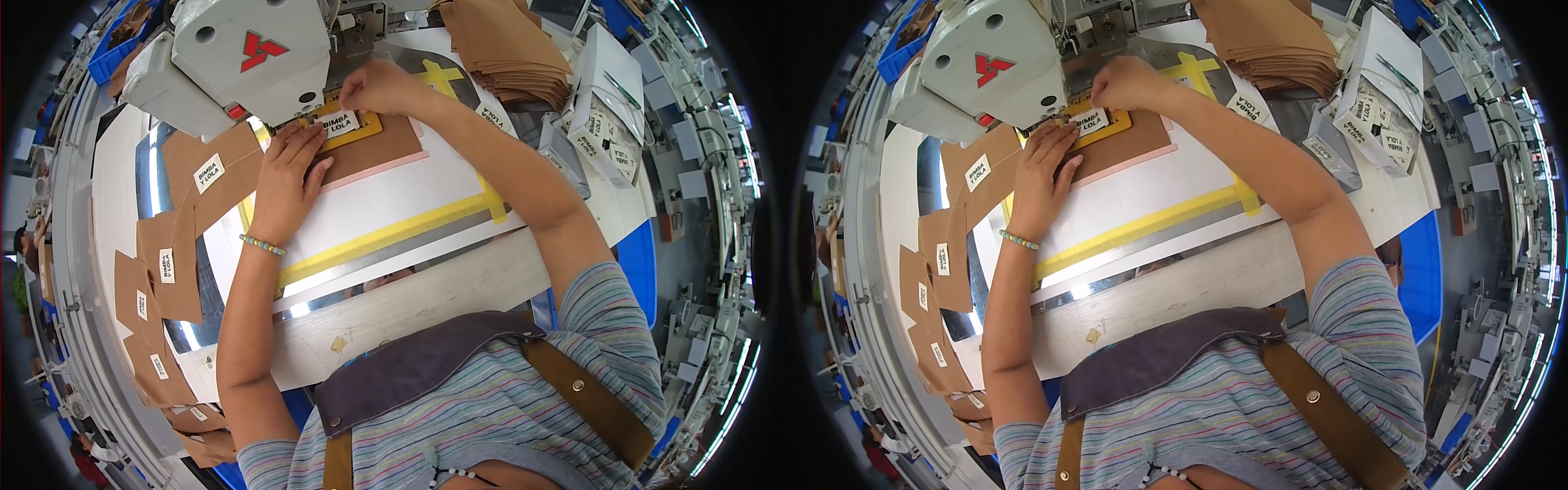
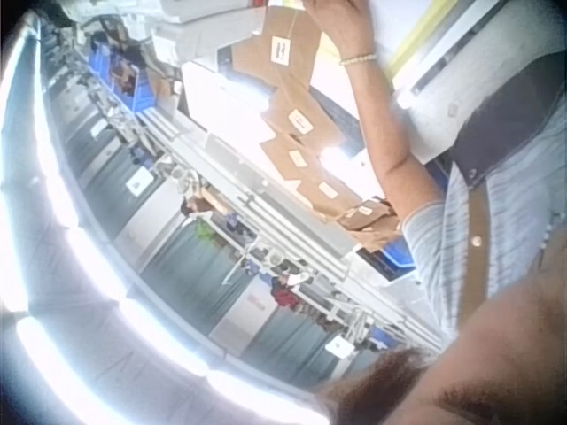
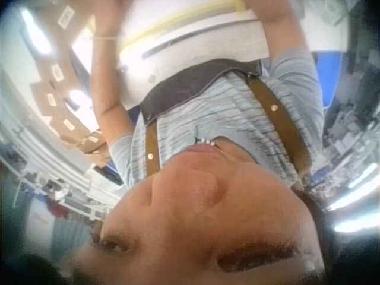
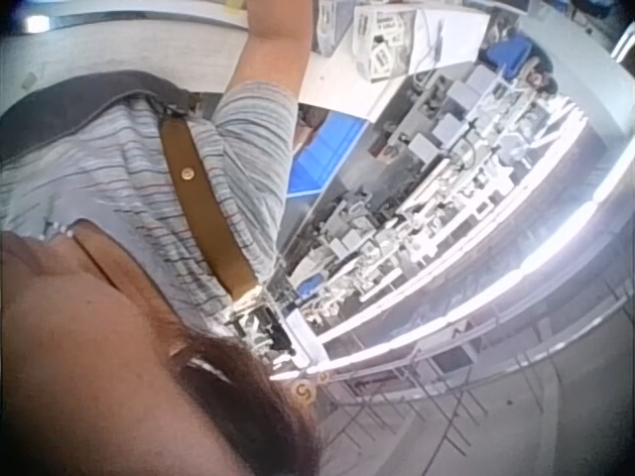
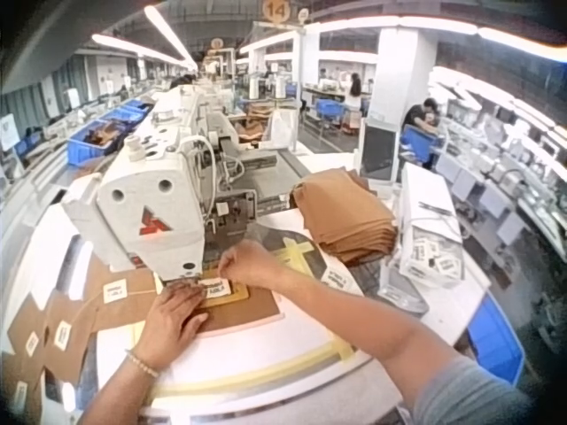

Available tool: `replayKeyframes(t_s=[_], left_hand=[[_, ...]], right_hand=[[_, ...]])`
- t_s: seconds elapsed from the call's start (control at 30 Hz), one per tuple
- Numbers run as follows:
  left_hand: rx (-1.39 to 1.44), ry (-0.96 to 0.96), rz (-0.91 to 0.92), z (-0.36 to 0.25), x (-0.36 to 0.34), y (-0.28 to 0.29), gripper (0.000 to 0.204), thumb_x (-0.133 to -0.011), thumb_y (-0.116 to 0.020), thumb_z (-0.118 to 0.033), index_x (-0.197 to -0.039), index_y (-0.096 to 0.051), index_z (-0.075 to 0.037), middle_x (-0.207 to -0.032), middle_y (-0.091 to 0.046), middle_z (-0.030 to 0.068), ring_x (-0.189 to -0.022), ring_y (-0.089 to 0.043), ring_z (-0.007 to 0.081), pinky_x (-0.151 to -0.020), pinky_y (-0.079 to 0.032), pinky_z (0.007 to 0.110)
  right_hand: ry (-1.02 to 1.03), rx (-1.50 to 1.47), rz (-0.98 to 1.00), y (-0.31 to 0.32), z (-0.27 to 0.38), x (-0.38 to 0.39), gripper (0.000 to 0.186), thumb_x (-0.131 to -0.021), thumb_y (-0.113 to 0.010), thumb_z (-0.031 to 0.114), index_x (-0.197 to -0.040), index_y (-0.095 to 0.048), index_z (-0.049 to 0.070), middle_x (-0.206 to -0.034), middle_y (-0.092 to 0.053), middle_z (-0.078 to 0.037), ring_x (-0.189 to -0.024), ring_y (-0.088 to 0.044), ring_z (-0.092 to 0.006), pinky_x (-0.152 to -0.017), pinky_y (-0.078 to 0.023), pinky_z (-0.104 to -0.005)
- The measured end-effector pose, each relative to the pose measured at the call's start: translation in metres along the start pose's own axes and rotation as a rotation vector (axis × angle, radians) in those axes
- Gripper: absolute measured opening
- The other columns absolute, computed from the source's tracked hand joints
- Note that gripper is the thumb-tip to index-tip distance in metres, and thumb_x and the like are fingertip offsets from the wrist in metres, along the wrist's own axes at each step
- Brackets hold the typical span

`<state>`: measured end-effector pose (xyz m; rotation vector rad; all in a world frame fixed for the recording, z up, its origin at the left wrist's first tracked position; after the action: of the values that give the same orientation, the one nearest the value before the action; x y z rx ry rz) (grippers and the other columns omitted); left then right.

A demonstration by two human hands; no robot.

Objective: The recorder is sewing labels onto pieces of leather using an industrial sewing machine.

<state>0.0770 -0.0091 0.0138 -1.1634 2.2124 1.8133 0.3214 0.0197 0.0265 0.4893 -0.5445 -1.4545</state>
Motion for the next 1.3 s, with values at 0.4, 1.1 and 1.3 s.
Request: replayKeyframes(t_s=[0.4, 1.1, 1.3], left_hand=[[0.044, -0.028, -0.077, -0.004, -0.001, 0.004, 0.03, -0.096, -0.076, -0.012, -0.123, -0.075, 0.001, -0.131, -0.073, 0.0135, -0.131, -0.062, 0.0381, -0.113, -0.051, 0.046], [-0.011, -0.046, -0.008, -0.007, 0.001, 0.002, 0.037, -0.097, -0.076, -0.019, -0.129, -0.074, -0.002, -0.143, -0.067, 0.0129, -0.14, -0.054, 0.0383, -0.117, -0.047, 0.048], [-0.071, -0.003, -0.017, -0.006, 0.002, 0.001, 0.039, -0.098, -0.075, -0.022, -0.132, -0.074, -0.003, -0.146, -0.063, 0.0153, -0.14, -0.053, 0.0375, -0.118, -0.045, 0.048]], right_hand=[[-0.01, -0.097, 0.017, 0.004, -0.011, -0.002, 0.022, -0.079, -0.081, 0.021, -0.089, -0.083, 0.001, -0.076, -0.077, -0.005, -0.067, -0.07, -0.0114, -0.066, -0.055, -0.0261], [0.165, 0.209, -0.215, -0.004, 0.008, 0.021, 0.019, -0.085, -0.078, 0.02, -0.095, -0.083, 0.005, -0.088, -0.081, -0.013, -0.078, -0.077, -0.0243, -0.075, -0.06, -0.0345], [0.194, 0.197, -0.31, -0.012, 0.011, 0.028, 0.015, -0.084, -0.074, 0.018, -0.09, -0.083, 0.008, -0.087, -0.081, -0.012, -0.082, -0.078, -0.0319, -0.078, -0.062, -0.0418]])
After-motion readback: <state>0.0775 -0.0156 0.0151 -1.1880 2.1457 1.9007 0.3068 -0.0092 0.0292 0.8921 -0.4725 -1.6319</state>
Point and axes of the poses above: each hand's wrist, its own x-axis away from the middle knuckle, its own y-axis out of the back of the hand, z = x × y, the point moved 3 cm from there along -x, towards the middle knuckle
